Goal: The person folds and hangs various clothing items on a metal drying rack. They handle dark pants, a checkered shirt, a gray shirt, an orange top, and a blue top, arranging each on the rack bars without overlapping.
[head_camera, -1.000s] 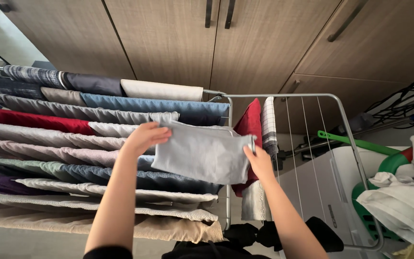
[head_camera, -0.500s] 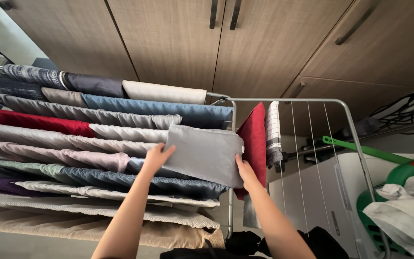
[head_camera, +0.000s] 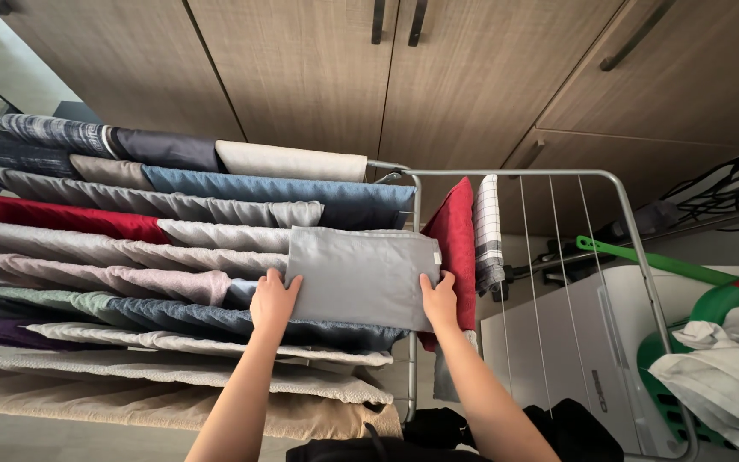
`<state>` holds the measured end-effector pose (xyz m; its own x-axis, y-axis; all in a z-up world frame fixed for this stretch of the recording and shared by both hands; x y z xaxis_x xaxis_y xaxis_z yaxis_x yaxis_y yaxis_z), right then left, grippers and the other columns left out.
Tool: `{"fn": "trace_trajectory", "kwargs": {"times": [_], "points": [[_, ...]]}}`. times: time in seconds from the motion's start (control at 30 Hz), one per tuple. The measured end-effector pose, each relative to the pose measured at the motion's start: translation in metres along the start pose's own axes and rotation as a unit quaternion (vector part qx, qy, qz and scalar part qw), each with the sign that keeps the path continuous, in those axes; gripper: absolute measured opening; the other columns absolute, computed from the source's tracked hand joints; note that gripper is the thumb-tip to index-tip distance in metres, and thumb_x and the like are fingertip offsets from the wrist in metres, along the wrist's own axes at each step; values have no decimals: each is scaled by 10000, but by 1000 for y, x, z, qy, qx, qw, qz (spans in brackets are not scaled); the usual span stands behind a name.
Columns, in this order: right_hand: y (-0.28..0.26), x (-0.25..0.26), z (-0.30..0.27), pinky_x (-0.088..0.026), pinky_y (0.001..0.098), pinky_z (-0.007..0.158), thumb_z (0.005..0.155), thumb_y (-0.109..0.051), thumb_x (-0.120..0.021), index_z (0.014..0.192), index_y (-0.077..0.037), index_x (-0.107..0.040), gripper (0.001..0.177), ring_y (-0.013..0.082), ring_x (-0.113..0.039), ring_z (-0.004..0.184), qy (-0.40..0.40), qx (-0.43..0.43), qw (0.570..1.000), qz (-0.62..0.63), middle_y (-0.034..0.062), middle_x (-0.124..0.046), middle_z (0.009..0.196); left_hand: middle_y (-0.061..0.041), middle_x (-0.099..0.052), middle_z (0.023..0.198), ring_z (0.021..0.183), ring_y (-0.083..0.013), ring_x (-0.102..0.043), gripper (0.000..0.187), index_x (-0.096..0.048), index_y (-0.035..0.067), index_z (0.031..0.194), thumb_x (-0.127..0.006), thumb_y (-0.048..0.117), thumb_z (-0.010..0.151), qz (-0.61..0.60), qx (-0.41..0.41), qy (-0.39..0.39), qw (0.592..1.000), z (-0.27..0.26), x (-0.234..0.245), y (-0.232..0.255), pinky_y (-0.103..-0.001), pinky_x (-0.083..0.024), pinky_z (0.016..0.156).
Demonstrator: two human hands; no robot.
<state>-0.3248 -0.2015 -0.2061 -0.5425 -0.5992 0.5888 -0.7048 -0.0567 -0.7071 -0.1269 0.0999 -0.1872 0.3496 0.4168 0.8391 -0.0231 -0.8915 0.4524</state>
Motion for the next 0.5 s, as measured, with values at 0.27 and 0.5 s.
{"fn": "trace_trajectory", "kwargs": {"times": [0.27,0.5], "points": [[-72,73,-66,-424,519,1162,990,-168,-573,1459,-343,-511,504,434,-509,1366,-17,154,988,-5,187,-578,1475,-200,-748,1196,1160,-415,-687,727,-741,36,1256,-891,511,726,-211,39,-201,956,-16,28,30,-554,-542,970],[-35,184,-59,-560,324,904,958,-237,-703,1034,-377,-798,185,164,-721,970,177,333,917,-128,-73,-774,947,-335,-569,1374,1324,-478,-517,803,-516,-65,1440,-879,134,751,-432,-142,-227,861,-107,24,128,-579,-426,1088]]}}
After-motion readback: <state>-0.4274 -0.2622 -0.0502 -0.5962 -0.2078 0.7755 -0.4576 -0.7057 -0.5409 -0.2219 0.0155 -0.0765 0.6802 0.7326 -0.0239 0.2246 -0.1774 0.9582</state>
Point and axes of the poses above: each hand's wrist, its own z-axis towards the middle knuckle, its own x-axis out of the back of the hand, y = z × x, the point moved 2 cm from there along z, towards the middle knuckle
